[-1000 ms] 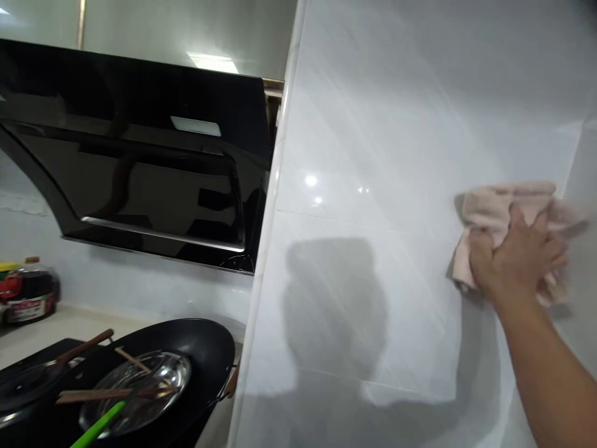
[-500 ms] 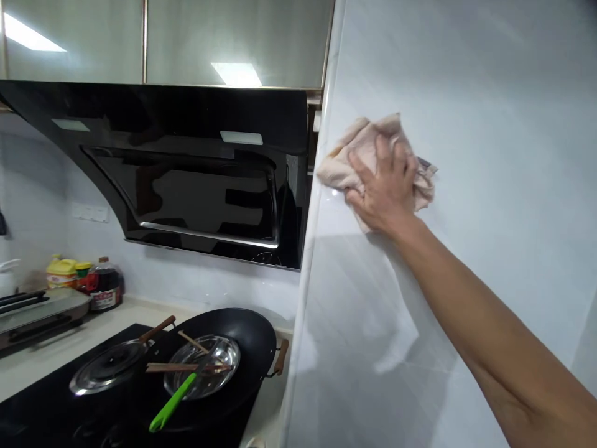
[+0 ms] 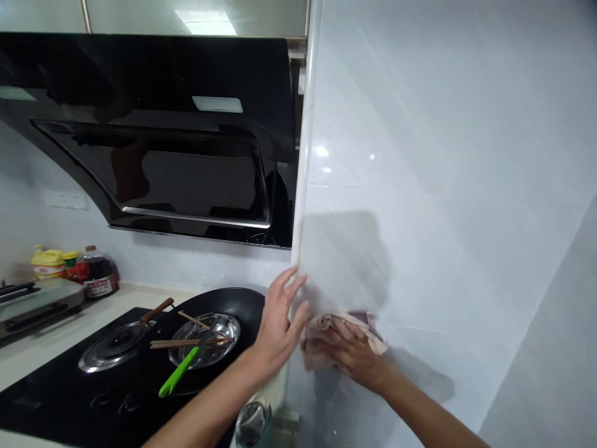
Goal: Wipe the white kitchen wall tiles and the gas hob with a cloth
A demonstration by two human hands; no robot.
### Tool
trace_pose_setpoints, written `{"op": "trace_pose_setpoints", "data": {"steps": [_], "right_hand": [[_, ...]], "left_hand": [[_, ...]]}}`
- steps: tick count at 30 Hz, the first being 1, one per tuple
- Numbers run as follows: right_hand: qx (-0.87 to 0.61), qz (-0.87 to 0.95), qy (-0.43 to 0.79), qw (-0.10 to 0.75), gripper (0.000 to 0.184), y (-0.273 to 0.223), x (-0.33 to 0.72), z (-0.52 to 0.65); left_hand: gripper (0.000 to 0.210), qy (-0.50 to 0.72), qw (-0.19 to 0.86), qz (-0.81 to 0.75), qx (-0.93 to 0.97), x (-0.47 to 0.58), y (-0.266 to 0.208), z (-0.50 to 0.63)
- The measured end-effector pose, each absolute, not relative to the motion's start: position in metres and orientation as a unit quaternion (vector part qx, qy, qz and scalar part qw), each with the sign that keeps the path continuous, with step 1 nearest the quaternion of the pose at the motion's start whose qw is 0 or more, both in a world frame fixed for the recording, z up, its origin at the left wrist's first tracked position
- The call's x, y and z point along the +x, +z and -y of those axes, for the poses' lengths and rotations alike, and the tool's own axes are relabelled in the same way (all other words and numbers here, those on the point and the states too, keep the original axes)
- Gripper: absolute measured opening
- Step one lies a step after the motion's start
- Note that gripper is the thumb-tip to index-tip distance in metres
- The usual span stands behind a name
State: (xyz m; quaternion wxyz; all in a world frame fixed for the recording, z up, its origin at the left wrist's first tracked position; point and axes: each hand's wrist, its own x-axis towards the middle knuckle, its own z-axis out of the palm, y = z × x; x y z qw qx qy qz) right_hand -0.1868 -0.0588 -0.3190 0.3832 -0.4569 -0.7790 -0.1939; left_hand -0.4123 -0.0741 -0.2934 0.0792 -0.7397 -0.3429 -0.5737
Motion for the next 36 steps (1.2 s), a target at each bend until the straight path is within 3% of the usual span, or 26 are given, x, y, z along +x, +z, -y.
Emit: {"op": "trace_pose_setpoints", "data": {"steps": [3,6,8,13,17,20,23,27,32,36], "right_hand": [[-0.475,0.759,-0.194,0.401,0.039,-0.32,-0.16,0.062],[-0.484,0.733,-0.208,0.43,0.044,-0.303,-0.135,0.055],[-0.485,0.716,-0.224,0.449,0.05,-0.28,-0.116,0.047],[-0.484,0.677,-0.291,0.471,0.04,-0.185,-0.043,0.031],[-0.476,0.596,-0.454,0.459,0.068,-0.117,0.032,0.019],[-0.51,0.491,-0.486,0.513,0.077,-0.117,0.069,0.01],[-0.511,0.438,-0.494,0.551,0.08,-0.174,0.079,0.004],[-0.525,0.389,-0.445,0.612,0.077,-0.306,0.067,0.006],[-0.656,0.26,-0.213,0.675,0.09,-0.479,0.02,0.014],[-0.705,0.138,-0.081,0.691,0.092,-0.562,-0.031,0.022]], "left_hand": [[0.06,-0.517,0.268,0.361,-0.728,-0.406,-0.286,0.029],[0.068,-0.487,0.355,0.369,-0.708,-0.395,-0.296,-0.007],[0.068,-0.498,0.377,0.357,-0.694,-0.391,-0.301,-0.02],[0.063,-0.514,0.373,0.33,-0.698,-0.392,-0.303,-0.027],[0.063,-0.53,0.352,0.313,-0.705,-0.393,-0.301,-0.028],[0.075,-0.536,0.37,0.295,-0.699,-0.391,-0.299,-0.03],[0.084,-0.537,0.387,0.286,-0.693,-0.39,-0.297,-0.031],[0.088,-0.529,0.39,0.281,-0.699,-0.392,-0.295,-0.034],[0.091,-0.527,0.4,0.272,-0.699,-0.393,-0.294,-0.036],[0.093,-0.519,0.389,0.283,-0.707,-0.394,-0.292,-0.033]]}}
